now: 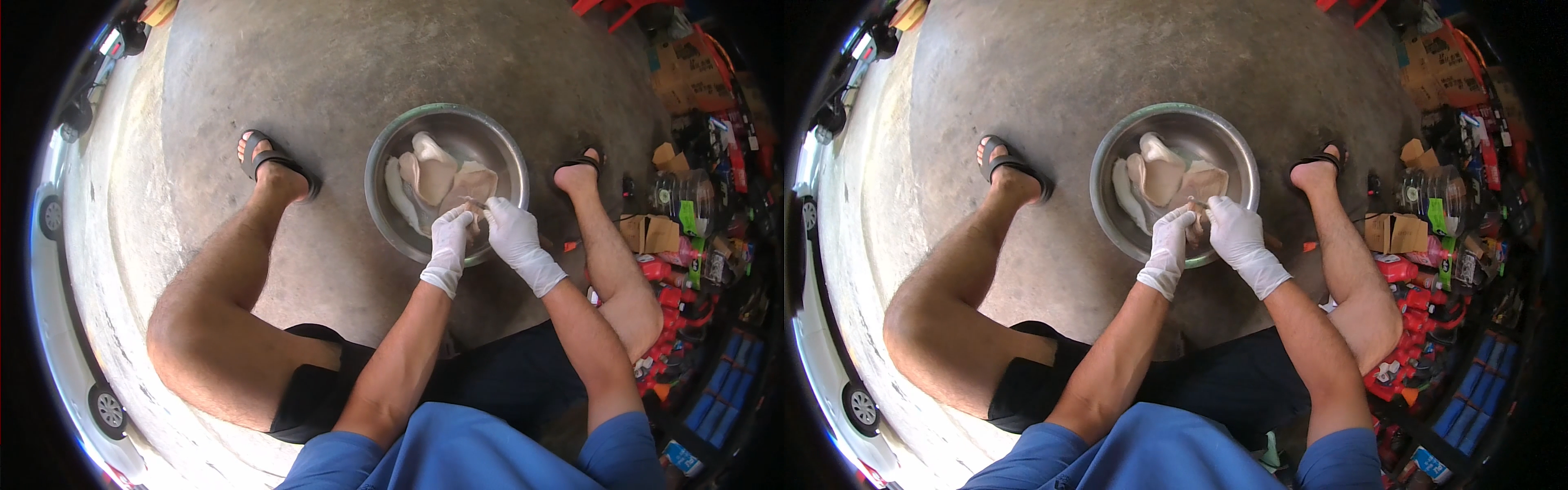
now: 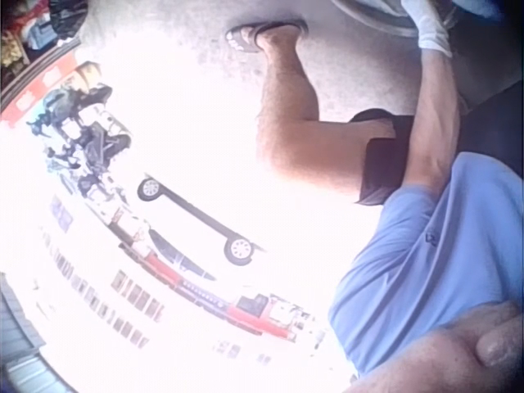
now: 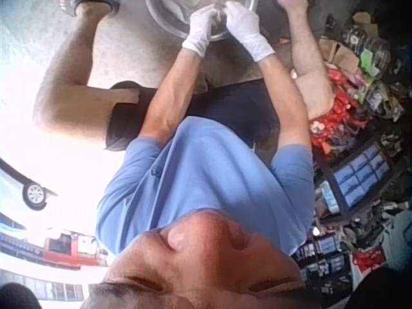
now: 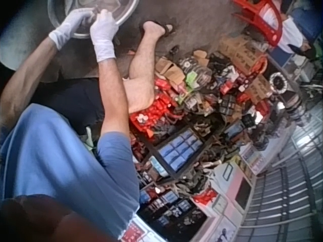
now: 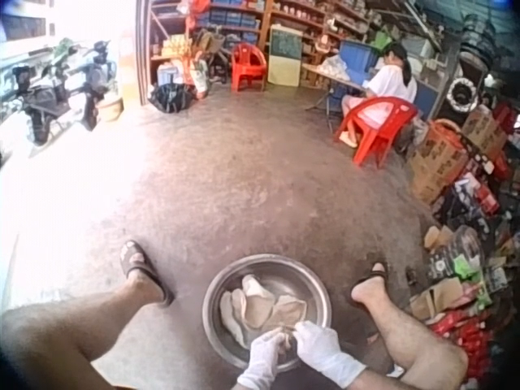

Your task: The person cleans and cuts pieces of tripe by hand in a metal bowl.

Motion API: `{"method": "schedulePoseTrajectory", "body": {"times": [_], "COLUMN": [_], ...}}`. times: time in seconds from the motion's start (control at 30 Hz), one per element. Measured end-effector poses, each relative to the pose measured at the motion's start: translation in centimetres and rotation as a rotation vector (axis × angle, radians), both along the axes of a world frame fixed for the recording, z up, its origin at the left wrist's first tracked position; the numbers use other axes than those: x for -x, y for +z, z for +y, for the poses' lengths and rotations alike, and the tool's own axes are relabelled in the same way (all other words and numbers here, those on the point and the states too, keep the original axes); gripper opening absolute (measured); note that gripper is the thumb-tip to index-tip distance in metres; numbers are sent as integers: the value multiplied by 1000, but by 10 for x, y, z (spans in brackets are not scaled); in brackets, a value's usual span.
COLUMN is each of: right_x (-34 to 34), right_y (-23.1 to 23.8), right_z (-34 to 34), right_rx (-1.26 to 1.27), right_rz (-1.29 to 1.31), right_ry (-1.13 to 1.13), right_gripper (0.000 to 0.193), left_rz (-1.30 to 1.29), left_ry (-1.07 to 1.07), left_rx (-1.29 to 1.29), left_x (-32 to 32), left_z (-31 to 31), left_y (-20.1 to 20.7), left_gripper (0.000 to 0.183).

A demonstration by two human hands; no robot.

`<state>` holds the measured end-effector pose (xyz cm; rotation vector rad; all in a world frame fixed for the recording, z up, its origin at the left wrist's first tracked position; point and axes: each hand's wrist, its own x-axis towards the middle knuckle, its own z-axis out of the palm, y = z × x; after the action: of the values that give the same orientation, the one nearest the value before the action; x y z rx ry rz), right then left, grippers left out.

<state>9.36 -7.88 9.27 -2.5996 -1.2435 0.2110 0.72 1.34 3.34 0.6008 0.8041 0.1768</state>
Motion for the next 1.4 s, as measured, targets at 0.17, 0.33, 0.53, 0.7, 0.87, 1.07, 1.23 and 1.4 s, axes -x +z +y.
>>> {"method": "schedulePoseTrajectory", "body": {"times": [0.17,0.33,0.53,0.7,0.87,1.07,1.23,1.4], "right_x": [-16,1,-5,1,-19,-4,-14,-4], "right_y": [-11,8,-4,-1,-12,-12,-15,-16], "right_z": [-9,6,2,6,-8,1,-6,1], "right_rx": [118,60,105,6,44,41,2,8], "right_rz": [-15,33,36,54,9,39,1,12], "right_ry": [-33,-19,-27,10,-88,59,-24,68], "right_gripper": [14,14,14,16,16,13,12,11], "left_rz": [19,101,106,53,-2,-204,-135,-152], "left_ry": [-17,51,18,56,15,-19,-4,159], "left_rx": [-38,-179,-228,-179,21,254,327,382], "left_x": [-4,-2,-3,-2,-3,4,1,-6], "left_z": [-11,-7,-15,-5,-7,-1,-2,-5], "left_y": [10,2,1,-3,4,-25,-21,-21], "left_gripper": [19,20,23,17,14,20,14,21]}}
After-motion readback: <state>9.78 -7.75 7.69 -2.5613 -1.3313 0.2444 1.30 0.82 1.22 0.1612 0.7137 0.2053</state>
